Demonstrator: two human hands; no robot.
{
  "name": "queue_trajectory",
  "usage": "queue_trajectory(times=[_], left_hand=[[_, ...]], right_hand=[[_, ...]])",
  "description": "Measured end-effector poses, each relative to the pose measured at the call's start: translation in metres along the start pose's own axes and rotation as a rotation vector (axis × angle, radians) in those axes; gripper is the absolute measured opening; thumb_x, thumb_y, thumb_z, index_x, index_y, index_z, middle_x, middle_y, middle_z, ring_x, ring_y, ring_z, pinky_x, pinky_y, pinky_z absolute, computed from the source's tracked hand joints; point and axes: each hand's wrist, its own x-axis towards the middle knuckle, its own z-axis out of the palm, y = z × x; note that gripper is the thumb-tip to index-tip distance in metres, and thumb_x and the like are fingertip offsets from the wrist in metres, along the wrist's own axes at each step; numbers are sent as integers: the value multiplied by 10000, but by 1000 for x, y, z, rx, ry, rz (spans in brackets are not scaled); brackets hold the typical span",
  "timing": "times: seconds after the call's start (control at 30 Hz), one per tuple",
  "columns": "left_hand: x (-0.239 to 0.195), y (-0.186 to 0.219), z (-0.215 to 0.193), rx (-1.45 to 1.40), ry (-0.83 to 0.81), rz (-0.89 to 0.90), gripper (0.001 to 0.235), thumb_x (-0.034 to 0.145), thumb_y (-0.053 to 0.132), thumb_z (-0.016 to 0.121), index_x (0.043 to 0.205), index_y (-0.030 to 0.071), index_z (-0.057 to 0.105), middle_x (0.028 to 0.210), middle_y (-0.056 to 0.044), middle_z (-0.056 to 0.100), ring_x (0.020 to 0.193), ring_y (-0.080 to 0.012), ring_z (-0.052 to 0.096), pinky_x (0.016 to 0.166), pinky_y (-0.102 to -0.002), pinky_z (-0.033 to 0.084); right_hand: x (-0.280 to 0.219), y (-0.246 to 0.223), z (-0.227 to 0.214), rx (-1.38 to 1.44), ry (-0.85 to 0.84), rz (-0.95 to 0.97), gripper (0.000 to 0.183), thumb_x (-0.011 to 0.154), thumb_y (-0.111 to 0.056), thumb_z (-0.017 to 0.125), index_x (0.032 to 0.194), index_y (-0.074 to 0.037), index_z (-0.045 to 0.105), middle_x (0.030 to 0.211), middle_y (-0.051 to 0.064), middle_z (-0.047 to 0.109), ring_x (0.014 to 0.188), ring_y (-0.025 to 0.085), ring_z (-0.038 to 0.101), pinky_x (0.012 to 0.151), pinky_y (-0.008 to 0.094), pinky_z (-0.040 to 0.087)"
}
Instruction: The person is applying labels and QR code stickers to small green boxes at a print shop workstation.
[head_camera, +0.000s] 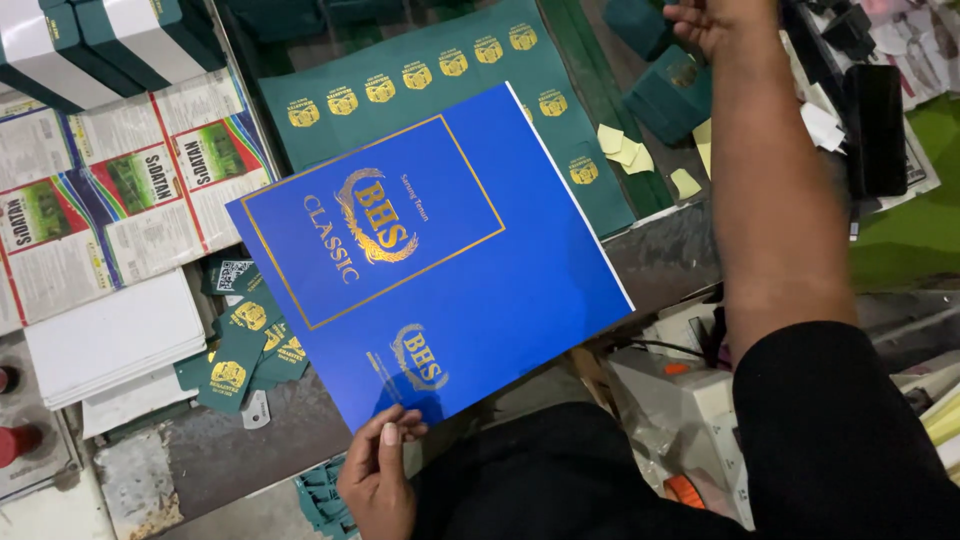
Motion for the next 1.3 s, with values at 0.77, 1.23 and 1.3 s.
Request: queue_trajectory(times=[0.77,1.23,1.3], left_hand=[[-2,65,44,155,-251,413,132,963,58,698,1059,2,770,911,-89,777,815,-166,734,750,-284,582],[-29,90,62,187,-180,529,232,921,110,741,1127,8,704,978,-133,745,869,-260,743,790,-334,565],[-21,95,53,359,-208,673,242,881,122,788,1049,-15,679,935,-162,717,853,-322,713,770,-388,541]], right_hand=[[-371,-74,161,-339,-359,-541,223,971,-110,675,1191,-86,656,918,-34,576,846,64,567,768,266,496],[-528,-1,182,-150,-660,-208,374,997,-132,667,1355,-28,643,1248,90,701,1150,163,643,986,314,523],[-537,-52,183,-334,-619,-453,545,915,-154,710,1415,-11,548,1326,137,628,1176,215,626,986,343,505]])
